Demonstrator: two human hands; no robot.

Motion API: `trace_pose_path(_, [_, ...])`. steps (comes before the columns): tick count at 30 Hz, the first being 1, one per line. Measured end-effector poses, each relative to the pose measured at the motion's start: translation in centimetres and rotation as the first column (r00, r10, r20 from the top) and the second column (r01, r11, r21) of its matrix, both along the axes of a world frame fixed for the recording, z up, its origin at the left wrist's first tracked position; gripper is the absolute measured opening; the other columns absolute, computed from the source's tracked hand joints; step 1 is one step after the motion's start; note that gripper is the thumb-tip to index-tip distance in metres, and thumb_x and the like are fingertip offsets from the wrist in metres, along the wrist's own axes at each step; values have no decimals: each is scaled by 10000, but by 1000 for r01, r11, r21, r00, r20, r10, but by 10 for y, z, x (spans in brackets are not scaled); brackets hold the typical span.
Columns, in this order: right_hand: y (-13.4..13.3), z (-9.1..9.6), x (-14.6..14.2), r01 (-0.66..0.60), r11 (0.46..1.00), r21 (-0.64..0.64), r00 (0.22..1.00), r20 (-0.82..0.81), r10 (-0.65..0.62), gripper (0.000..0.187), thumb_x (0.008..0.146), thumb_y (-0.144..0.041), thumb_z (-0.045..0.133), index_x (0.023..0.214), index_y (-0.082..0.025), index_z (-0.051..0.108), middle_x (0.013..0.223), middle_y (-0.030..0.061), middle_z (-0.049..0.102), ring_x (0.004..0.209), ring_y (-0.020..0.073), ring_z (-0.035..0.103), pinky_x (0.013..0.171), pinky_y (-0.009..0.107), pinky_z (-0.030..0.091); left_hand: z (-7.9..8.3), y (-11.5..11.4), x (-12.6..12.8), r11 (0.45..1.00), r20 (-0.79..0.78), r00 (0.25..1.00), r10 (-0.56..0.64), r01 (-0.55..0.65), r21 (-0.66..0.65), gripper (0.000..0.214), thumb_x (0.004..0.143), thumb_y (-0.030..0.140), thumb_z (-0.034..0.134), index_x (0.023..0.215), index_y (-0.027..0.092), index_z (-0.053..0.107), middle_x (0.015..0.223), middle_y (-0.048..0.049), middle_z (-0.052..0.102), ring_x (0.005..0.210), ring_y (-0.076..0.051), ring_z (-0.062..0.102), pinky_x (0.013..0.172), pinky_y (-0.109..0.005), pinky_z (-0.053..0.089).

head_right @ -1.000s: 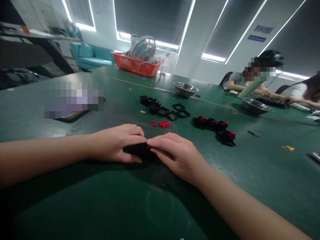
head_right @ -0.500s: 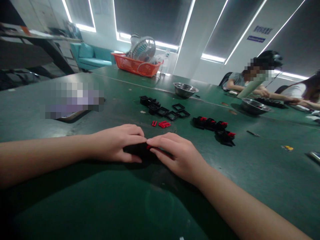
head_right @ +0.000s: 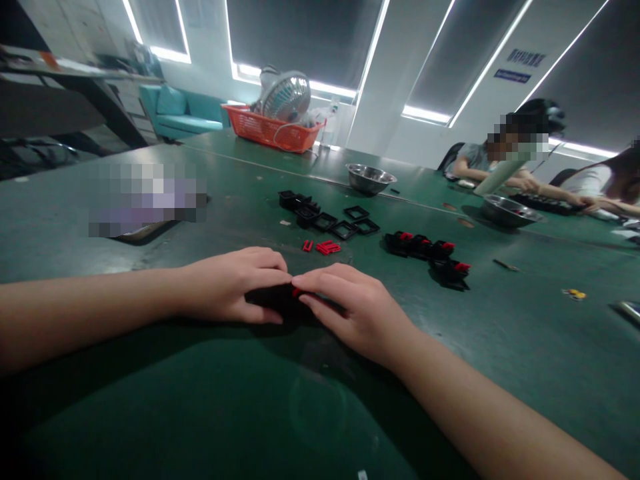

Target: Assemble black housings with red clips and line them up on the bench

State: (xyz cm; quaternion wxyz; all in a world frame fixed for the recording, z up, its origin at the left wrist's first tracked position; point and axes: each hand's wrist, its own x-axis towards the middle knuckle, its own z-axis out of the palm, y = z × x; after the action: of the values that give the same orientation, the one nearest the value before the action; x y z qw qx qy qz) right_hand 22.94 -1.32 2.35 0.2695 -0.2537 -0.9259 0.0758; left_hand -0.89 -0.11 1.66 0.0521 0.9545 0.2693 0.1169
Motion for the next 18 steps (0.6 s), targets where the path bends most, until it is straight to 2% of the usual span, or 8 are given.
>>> trace_pose_path(8, [2, -1, 0, 0, 1000, 7, 1000, 8, 0, 245, 885, -137, 594, 1106, -216, 665, 1026, 44, 740, 955, 153, 688, 852, 276, 572, 1, 0, 0, 1000, -5, 1000, -1, 1, 9, 405, 868, 460, 634, 1118, 143, 659, 1090, -121, 617, 1002, -255, 580, 892, -353, 469])
trace_pose_path(18, [0, 0, 1, 0, 1000, -3, 1000, 2, 0, 258, 891, -146, 585, 1119, -239, 662, 1040, 36, 740, 970, 162, 688, 855, 296, 576, 1, 0, 0, 1000, 10, 1000, -4, 4, -9, 398, 862, 439, 647, 1116, 133, 660, 1078, -125, 613, 992, -260, 579, 880, -360, 473])
